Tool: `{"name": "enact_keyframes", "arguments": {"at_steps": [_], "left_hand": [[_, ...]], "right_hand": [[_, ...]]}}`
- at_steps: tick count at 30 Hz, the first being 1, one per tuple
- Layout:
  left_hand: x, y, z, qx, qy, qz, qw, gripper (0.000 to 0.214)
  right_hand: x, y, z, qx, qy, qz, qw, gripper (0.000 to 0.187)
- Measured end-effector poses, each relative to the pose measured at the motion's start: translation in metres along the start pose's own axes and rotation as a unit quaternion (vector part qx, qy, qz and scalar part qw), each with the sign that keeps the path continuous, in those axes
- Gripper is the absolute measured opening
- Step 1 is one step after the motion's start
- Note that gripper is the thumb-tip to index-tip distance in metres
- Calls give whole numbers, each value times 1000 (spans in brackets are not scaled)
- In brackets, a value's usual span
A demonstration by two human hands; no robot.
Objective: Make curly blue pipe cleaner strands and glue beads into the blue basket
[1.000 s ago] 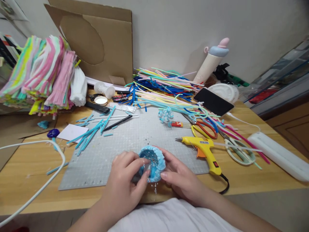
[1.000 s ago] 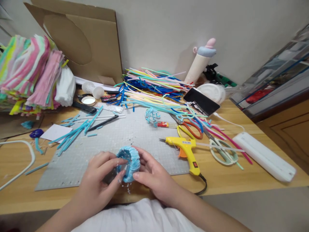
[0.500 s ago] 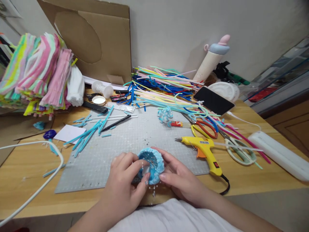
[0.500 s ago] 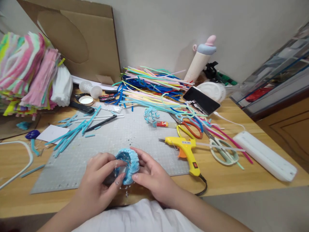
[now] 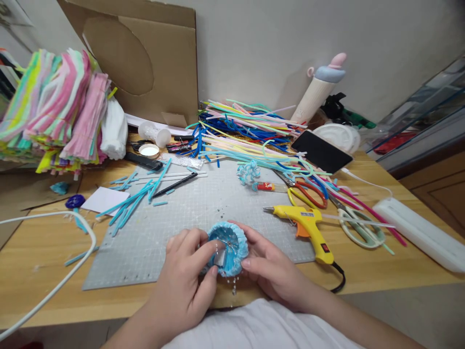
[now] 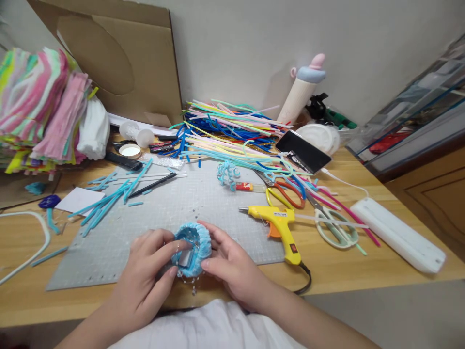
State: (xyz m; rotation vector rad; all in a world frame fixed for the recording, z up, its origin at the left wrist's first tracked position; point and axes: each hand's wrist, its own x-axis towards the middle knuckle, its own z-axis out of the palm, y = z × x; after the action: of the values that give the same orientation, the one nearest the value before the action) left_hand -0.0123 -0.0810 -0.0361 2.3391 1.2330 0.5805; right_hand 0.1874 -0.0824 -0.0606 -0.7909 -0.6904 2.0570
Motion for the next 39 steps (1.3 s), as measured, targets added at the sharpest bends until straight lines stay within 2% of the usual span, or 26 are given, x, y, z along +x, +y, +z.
{"name": "enact_keyframes", "arguments": {"at_steps": [9, 17, 29, 39], "left_hand": [[1, 1, 2, -3, 0, -16, 1000, 26], [0, 1, 1, -22, -28, -60, 998, 41], [-1, -3, 6, 37, 12, -27, 999, 39], [-2, -3, 5, 2, 1, -46, 999, 39]], "right_hand": [[0, -1, 1, -9, -3, -12, 1000, 58], [1, 0, -1, -4, -8, -12, 1000, 59], [1, 0, -2, -28, -19, -24, 999, 58], [0, -1, 1, -9, -2, -12, 1000, 57]]}}
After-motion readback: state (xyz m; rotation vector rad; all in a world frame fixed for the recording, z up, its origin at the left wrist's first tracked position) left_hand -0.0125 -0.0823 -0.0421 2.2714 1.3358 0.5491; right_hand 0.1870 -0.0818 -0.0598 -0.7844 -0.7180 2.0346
